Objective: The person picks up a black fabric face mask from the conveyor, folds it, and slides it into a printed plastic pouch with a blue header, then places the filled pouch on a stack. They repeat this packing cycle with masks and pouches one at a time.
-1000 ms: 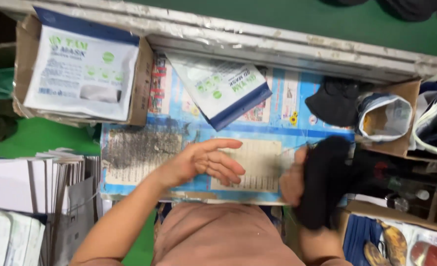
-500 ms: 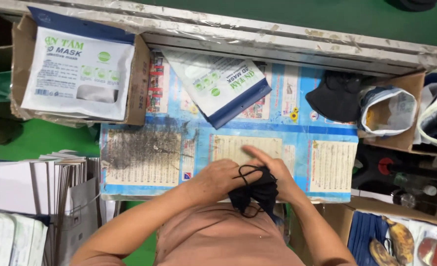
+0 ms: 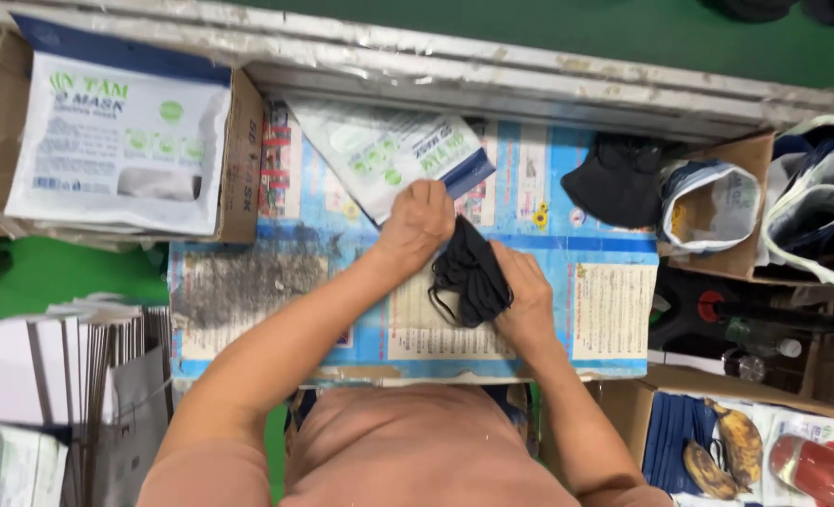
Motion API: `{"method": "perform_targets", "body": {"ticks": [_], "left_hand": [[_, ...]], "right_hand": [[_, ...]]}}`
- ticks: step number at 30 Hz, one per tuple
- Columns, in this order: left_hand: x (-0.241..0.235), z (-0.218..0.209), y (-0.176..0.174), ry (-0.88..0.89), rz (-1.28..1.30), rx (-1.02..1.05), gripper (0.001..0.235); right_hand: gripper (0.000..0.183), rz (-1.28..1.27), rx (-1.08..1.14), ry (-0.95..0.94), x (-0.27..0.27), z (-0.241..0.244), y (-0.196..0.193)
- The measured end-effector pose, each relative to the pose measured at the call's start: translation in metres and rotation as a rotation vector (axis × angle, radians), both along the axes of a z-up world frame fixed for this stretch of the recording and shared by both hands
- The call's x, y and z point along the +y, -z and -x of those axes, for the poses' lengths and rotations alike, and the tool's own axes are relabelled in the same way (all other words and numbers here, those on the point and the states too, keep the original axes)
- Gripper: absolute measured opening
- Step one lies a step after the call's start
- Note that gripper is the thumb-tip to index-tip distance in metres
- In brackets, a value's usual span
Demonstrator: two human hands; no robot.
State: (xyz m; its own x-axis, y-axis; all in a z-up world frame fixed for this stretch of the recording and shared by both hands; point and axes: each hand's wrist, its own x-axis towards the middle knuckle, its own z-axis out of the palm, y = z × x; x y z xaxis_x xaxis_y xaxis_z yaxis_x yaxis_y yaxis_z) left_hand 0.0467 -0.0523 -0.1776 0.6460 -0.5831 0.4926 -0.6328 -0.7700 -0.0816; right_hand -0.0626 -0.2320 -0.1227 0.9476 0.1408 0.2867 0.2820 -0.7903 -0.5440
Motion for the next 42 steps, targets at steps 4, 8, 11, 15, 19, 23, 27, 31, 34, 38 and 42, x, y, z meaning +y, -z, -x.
{"method": "perform_targets", "body": {"ticks": [4, 8, 11, 15, 19, 23, 27, 31, 34, 38, 42], "left_hand": [[-0.007, -0.001, 0.023, -0.076, -0.014, -0.028, 0.010], [0.011, 0.016, -0.004, -0.026, 0.205, 0.211, 0.013], [0.016, 0.049, -0.009, 0.106, 0.296, 0.428, 0.019], [0.024, 0.049, -0.038, 0.084, 0.237, 0.564, 0.021], [0.025, 0.062, -0.035, 0.172, 0.144, 0.322, 0.035], [0.019, 0.059, -0.005, 0.101, 0.067, 0.409, 0.021], [0.009, 0.047, 0.009, -0.001, 0.118, 0.300, 0.023], [0.006, 0.046, -0.006, -0.050, 0.283, 0.346, 0.010], [0.003, 0.053, -0.032, 0.024, 0.482, 0.276, 0.013], [0.006, 0.059, -0.044, 0.077, 0.531, 0.351, 0.016], [0.019, 0.053, -0.063, 0.077, 0.748, 0.529, 0.013]], "right_hand": [[0.049, -0.043, -0.011, -0.021, -0.011, 0.011, 0.008], [0.044, -0.402, 0.114, 0.131, -0.043, 0.023, 0.036], [0.032, -0.661, 0.297, 0.308, -0.053, 0.041, 0.028], [0.037, -0.452, 0.122, 0.182, -0.053, 0.039, 0.016], [0.037, -0.441, 0.082, 0.148, -0.058, 0.053, 0.020], [0.034, -0.316, 0.046, 0.251, -0.056, 0.059, 0.014], [0.036, -0.302, 0.040, 0.273, -0.049, 0.052, 0.013], [0.038, -1.013, 0.269, 0.372, -0.027, 0.036, -0.006], [0.052, -1.471, 0.538, 0.342, -0.001, 0.015, -0.012], [0.038, -1.597, 0.598, 0.246, 0.017, -0.003, 0.006], [0.034, -1.555, 0.634, 0.236, 0.021, -0.010, 0.011]]}}
